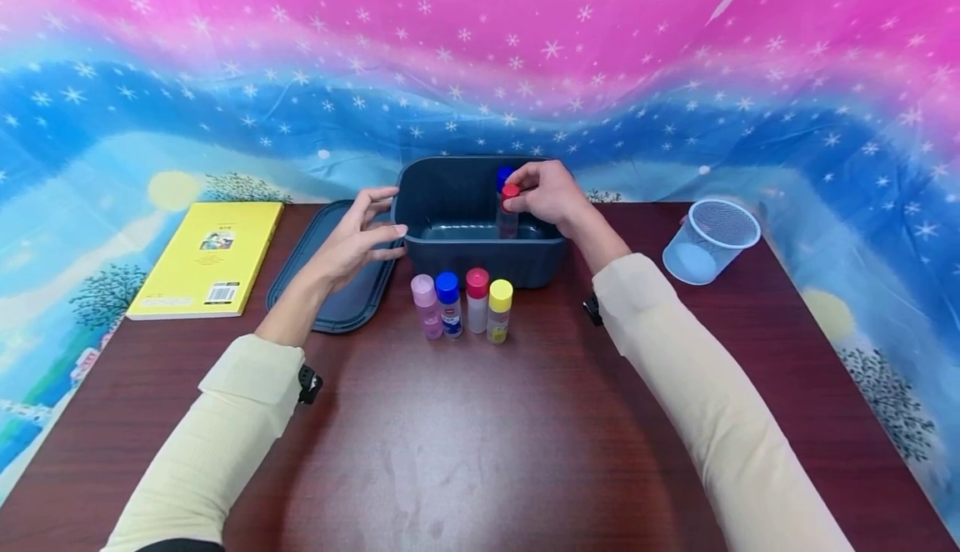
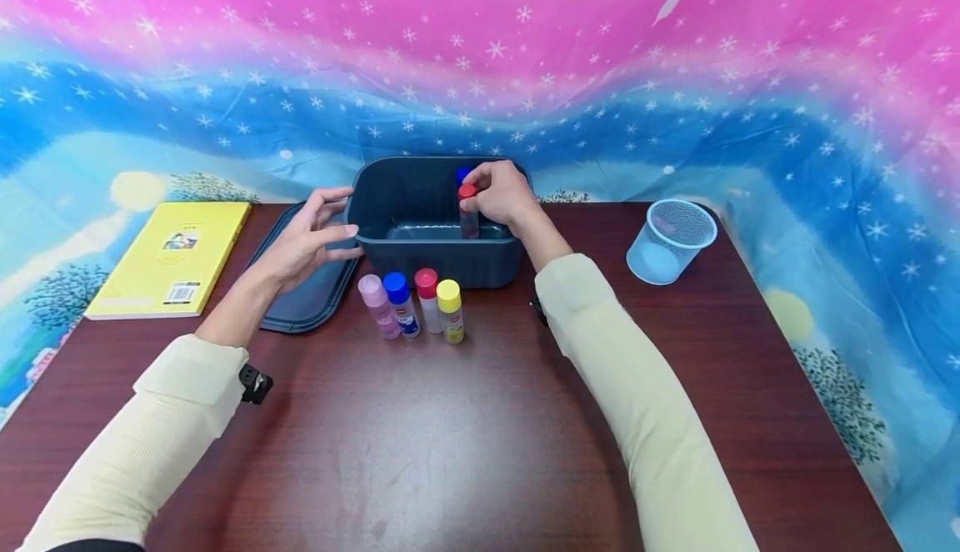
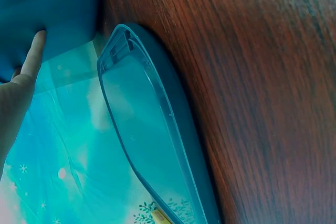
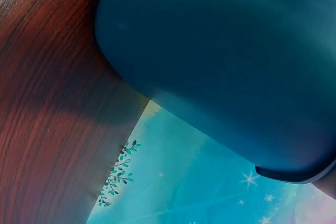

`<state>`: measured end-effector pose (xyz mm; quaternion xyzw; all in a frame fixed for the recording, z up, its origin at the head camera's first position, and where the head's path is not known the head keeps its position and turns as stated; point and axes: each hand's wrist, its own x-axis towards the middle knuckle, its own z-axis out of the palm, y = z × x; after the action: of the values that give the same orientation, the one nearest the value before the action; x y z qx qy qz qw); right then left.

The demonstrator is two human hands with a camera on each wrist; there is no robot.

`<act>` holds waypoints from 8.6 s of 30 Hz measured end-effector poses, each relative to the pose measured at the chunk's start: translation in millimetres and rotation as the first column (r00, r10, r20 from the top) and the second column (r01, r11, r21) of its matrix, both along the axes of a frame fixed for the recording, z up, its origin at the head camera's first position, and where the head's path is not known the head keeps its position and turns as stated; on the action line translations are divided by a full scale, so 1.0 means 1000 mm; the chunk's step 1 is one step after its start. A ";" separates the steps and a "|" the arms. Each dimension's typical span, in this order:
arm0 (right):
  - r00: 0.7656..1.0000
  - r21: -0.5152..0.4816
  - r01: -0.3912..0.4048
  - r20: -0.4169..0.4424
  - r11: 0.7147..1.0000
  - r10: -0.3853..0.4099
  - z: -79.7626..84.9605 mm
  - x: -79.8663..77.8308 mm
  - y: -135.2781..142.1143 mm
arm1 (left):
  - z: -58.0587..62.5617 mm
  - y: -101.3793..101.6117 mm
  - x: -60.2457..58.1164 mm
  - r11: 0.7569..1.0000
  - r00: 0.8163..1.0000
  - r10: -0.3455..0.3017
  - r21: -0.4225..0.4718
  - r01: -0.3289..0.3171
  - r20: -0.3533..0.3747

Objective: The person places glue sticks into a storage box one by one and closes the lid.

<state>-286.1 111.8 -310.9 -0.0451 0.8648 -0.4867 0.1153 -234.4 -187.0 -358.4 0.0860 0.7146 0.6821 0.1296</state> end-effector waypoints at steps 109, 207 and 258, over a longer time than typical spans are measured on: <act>0.880 -0.108 -0.463 -0.177 0.880 0.442 -0.039 0.104 0.023 | -0.002 0.001 0.000 1.000 1.000 0.025 0.006 -0.025 -0.002; 0.972 -0.134 -0.121 -0.218 0.984 0.090 0.008 0.034 0.023 | 0.000 0.001 0.000 1.000 1.000 0.013 0.024 -0.013 0.000; 0.981 0.119 -0.190 -0.020 0.975 0.193 0.018 0.026 0.012 | -0.001 0.002 0.000 1.000 1.000 0.019 0.021 -0.019 0.002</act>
<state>-259.7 124.3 -292.5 -0.1292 0.8850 -0.4214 0.1503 -234.0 -185.1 -359.1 0.0799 0.7079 0.6909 0.1228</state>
